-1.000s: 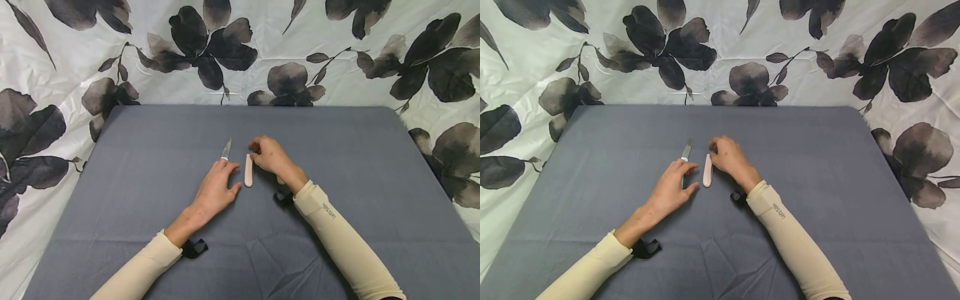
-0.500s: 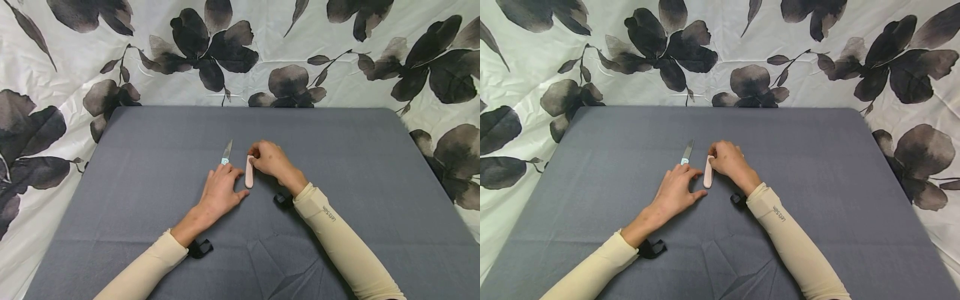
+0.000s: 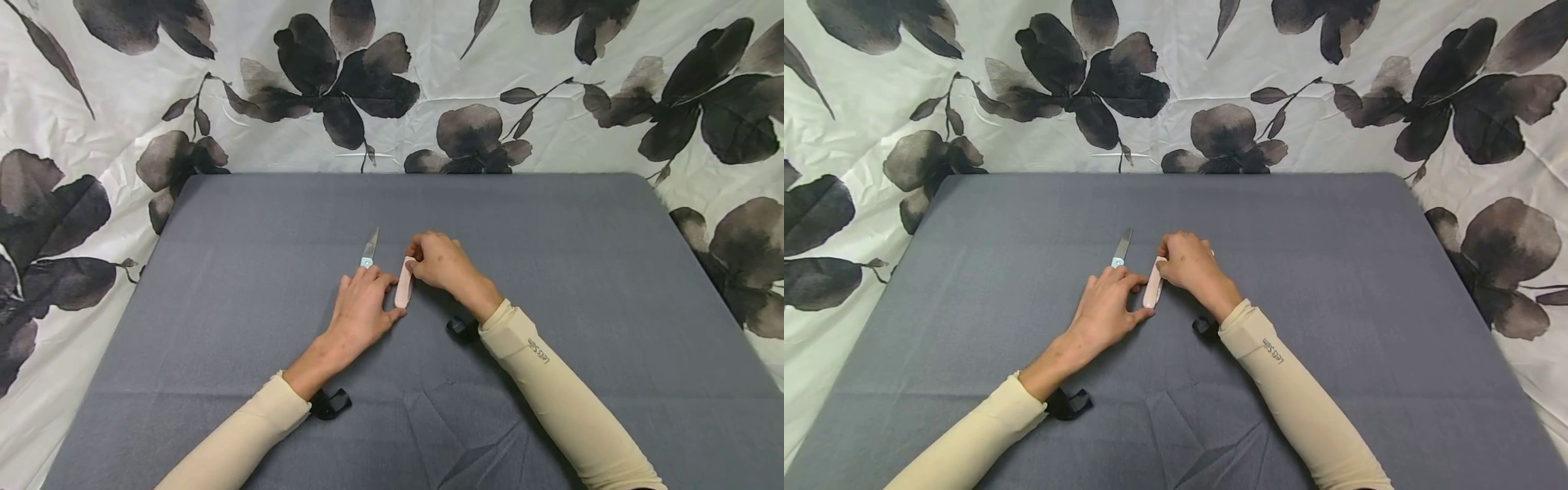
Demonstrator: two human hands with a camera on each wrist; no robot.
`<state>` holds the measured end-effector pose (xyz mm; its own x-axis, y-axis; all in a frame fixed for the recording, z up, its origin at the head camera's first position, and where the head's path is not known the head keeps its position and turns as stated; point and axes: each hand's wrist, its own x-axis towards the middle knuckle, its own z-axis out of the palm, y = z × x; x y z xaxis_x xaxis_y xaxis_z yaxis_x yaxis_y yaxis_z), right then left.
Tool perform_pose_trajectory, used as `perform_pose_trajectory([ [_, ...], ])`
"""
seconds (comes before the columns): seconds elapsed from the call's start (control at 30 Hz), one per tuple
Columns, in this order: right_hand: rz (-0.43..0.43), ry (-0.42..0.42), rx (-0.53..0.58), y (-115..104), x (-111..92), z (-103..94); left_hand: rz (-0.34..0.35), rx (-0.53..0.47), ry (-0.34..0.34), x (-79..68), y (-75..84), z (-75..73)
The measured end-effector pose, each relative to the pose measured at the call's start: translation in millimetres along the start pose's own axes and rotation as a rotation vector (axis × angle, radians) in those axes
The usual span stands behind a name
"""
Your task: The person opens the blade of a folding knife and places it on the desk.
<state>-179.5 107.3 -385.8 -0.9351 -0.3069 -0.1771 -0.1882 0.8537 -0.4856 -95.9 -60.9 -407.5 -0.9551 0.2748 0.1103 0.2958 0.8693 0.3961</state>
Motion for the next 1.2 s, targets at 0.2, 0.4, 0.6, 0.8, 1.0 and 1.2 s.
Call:
perform_pose_trajectory([
  [0.2, -0.007, 0.002, 0.066, 2.0, -1.3, -1.6, 0.01, -0.042, 0.008, 0.9, -0.9, -0.8],
  [0.4, -0.045, 0.022, 0.203, 2.9, -2.9, -5.9, 0.021, -0.184, 0.053, 3.0, 0.5, -4.9],
  [0.6, -0.051, 0.045, 0.319, 4.2, -5.2, -5.0, -0.001, -0.341, 0.065, 4.3, 0.0, -6.5],
  [0.8, -0.051, 0.017, 0.551, 6.8, -8.8, -7.2, -0.081, -0.569, 0.032, 6.4, -2.2, -8.5],
  [1.0, -0.042, 0.009, 0.734, 4.8, -10.5, -10.0, -0.116, -0.702, 0.02, 8.0, -2.9, -13.2],
  [1.2, -0.057, -0.004, 0.798, 5.0, -10.1, -8.3, -0.152, -0.846, -0.014, 9.8, -3.6, -13.5],
])
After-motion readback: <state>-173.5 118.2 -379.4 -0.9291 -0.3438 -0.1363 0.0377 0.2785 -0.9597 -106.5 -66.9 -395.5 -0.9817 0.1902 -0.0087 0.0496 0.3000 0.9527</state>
